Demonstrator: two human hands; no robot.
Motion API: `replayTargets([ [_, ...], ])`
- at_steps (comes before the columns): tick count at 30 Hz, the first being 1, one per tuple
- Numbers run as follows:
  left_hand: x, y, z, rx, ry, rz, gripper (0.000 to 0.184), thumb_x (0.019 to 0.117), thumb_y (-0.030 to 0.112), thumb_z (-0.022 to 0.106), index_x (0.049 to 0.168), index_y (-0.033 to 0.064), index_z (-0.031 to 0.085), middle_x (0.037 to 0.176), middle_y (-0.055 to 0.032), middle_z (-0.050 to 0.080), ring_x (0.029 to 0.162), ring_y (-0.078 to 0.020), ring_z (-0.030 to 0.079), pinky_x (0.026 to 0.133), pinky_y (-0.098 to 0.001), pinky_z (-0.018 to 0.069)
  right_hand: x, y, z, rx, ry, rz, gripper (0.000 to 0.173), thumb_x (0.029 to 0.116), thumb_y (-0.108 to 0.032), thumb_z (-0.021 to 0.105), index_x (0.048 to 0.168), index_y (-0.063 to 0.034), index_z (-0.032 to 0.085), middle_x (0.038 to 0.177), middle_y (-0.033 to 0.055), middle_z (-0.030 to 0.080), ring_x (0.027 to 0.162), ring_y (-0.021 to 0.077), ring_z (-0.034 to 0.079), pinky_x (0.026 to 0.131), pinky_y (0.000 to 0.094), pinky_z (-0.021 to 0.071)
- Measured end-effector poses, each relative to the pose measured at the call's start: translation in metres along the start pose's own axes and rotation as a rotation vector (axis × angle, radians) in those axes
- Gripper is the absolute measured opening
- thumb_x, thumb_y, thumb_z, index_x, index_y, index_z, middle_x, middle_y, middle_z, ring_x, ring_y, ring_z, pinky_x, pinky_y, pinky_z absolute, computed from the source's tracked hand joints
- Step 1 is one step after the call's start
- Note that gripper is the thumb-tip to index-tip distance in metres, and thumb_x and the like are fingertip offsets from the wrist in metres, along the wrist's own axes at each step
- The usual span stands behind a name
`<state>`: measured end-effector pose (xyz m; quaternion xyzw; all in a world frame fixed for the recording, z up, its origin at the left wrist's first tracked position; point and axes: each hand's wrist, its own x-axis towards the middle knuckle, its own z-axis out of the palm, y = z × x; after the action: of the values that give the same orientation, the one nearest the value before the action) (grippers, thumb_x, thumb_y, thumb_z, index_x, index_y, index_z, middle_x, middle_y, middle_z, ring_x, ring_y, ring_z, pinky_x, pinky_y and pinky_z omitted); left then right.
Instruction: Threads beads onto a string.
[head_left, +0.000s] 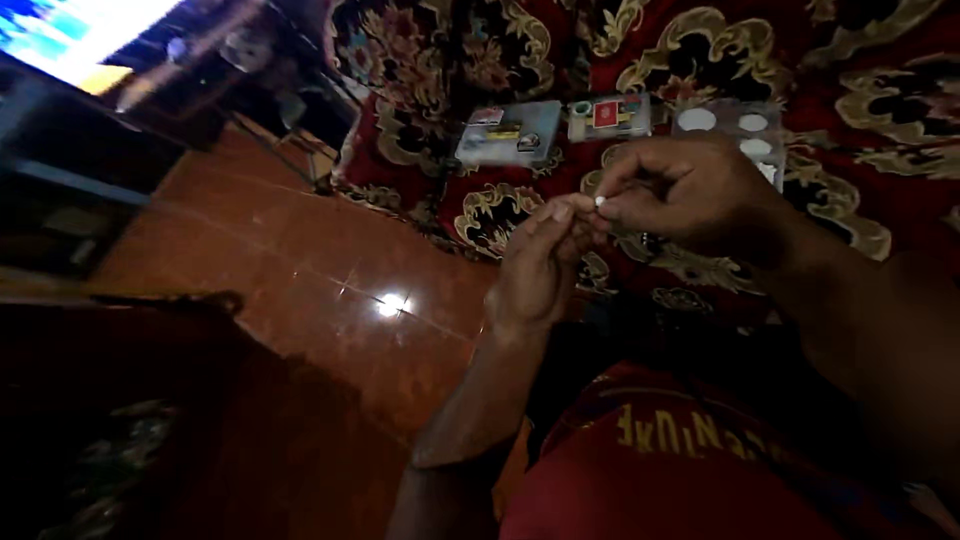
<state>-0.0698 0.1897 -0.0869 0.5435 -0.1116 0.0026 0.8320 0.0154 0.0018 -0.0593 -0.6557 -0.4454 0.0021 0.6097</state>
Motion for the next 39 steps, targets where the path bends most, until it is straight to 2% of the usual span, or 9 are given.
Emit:
replayTargets([
  [6,-0.002,0.002,0.006,0.104,0.058,0.028,0.020,0.1023,0.030,0.061,0.104,0.0139,0.073,0.086,0.0022,0.070,0.075,-0.0048,0.066,0.069,-0.0224,0.0564,-0.006,-0.003,0.002,-0.231,0.002,-0.100,0.011,0.0937,-0.015,0.067,0.094,-0.0049,0.071,0.085,-0.0012,0.068,0.069,-0.0025,0.060,0.062,0.0130,0.0534],
  [11,0.007,-0.004,-0.002,0.271,0.084,-0.017,0.013,0.1014,0.006,0.055,0.098,0.0013,0.066,0.082,0.0018,0.069,0.075,-0.0051,0.065,0.074,-0.0253,0.0561,-0.017,0.024,0.002,-0.415,-0.026,-0.092,0.030,0.0995,-0.034,0.061,0.099,-0.0068,0.074,0.087,0.0066,0.071,0.072,0.0110,0.063,0.065,0.0299,0.0558],
  [16,0.018,-0.025,-0.002,0.385,0.047,-0.048,0.017,0.1035,0.008,0.046,0.098,0.0002,0.060,0.080,0.0040,0.060,0.073,-0.0025,0.058,0.071,-0.0232,0.0512,-0.025,0.034,-0.002,-0.322,-0.112,0.044,0.023,0.0939,-0.016,0.064,0.098,0.0049,0.072,0.088,0.0196,0.070,0.071,0.0235,0.064,0.066,0.0398,0.0560],
  [20,0.031,-0.052,-0.004,0.387,0.102,-0.131,0.020,0.1050,0.013,0.044,0.098,0.0021,0.059,0.075,0.0037,0.057,0.067,-0.0045,0.056,0.067,-0.0237,0.0504,-0.040,0.055,-0.013,-0.237,-0.076,0.245,0.018,0.0922,-0.008,0.068,0.101,0.0070,0.070,0.087,0.0187,0.068,0.071,0.0197,0.062,0.067,0.0375,0.0548],
  [28,0.021,-0.090,-0.023,0.498,0.140,-0.450,0.031,0.1066,0.027,0.052,0.118,0.0001,0.063,0.089,-0.0026,0.065,0.070,-0.0071,0.059,0.067,-0.0256,0.0524,-0.082,0.119,-0.028,-0.106,-0.032,0.537,0.018,0.0938,-0.006,0.070,0.107,0.0062,0.069,0.095,0.0190,0.071,0.083,0.0233,0.069,0.080,0.0456,0.0583],
  [32,0.014,-0.101,-0.045,1.129,-0.094,-0.451,0.032,0.1027,0.026,0.061,0.118,-0.0015,0.068,0.115,-0.0165,0.069,0.104,-0.0249,0.067,0.094,-0.0449,0.0544,-0.100,0.156,-0.023,-0.050,-0.006,0.478,0.016,0.0909,-0.009,0.069,0.101,0.0029,0.071,0.089,0.0138,0.072,0.078,0.0185,0.069,0.075,0.0407,0.0592],
  [34,-0.002,-0.093,-0.067,1.580,-0.123,-0.549,0.041,0.0988,0.039,0.064,0.129,0.0110,0.067,0.138,-0.0094,0.062,0.129,-0.0251,0.058,0.109,-0.0464,0.0471,-0.107,0.166,-0.026,-0.057,0.009,0.463,0.016,0.0898,-0.013,0.069,0.099,0.0002,0.072,0.085,0.0100,0.072,0.074,0.0152,0.068,0.071,0.0374,0.0590],
  [36,-0.025,-0.107,-0.113,1.822,0.011,-0.605,0.053,0.0936,0.047,0.063,0.137,0.0177,0.062,0.150,-0.0077,0.054,0.140,-0.0293,0.049,0.113,-0.0510,0.0436,-0.110,0.174,-0.030,-0.029,0.019,0.486,0.015,0.0904,-0.014,0.069,0.098,-0.0005,0.072,0.083,0.0082,0.071,0.072,0.0136,0.067,0.069,0.0356,0.0580],
  [39,-0.055,-0.121,-0.152,1.679,0.296,-0.700,0.072,0.0888,0.054,0.068,0.150,0.0192,0.051,0.158,-0.0146,0.042,0.145,-0.0388,0.039,0.113,-0.0616,0.0378,-0.109,0.180,-0.032,-0.005,0.039,0.514,0.015,0.0903,-0.014,0.068,0.096,-0.0011,0.073,0.082,0.0063,0.071,0.072,0.0107,0.066,0.070,0.0321,0.0574],
])
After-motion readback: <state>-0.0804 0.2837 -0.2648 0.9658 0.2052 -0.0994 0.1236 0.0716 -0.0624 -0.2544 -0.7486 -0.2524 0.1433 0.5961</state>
